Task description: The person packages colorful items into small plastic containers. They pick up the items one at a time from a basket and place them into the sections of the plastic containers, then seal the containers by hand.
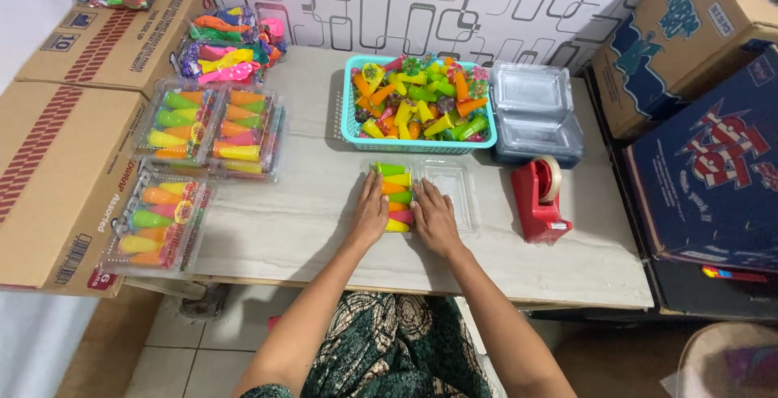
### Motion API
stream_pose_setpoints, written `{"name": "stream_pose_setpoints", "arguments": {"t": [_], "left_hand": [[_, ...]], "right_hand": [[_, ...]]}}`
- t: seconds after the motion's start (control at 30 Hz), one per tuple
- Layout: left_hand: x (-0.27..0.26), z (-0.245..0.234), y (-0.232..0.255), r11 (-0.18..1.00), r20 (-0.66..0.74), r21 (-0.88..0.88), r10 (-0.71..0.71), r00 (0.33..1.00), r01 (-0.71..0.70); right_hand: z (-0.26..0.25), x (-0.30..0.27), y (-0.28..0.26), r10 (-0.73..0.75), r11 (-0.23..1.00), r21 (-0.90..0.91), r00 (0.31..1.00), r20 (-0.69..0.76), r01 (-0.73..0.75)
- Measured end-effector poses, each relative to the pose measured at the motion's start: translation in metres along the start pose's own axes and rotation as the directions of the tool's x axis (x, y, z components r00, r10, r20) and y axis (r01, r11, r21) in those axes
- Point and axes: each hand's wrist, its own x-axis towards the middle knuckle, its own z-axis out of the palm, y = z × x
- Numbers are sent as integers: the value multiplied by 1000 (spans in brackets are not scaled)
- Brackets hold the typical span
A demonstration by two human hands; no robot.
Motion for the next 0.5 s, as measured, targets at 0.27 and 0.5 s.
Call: {"name": "stream_pose_setpoints", "arguments": {"t": [0.27, 0.5], "left_hand": [[-4, 6, 8, 967, -21, 254, 29, 999, -22], [21, 51, 50, 820, -34, 478, 375, 927, -314]], "right_hand": [[-7, -8, 17, 2, 1000, 27, 999, -52, -1], [-76, -44, 44, 94, 955, 289, 864, -495, 61]]}}
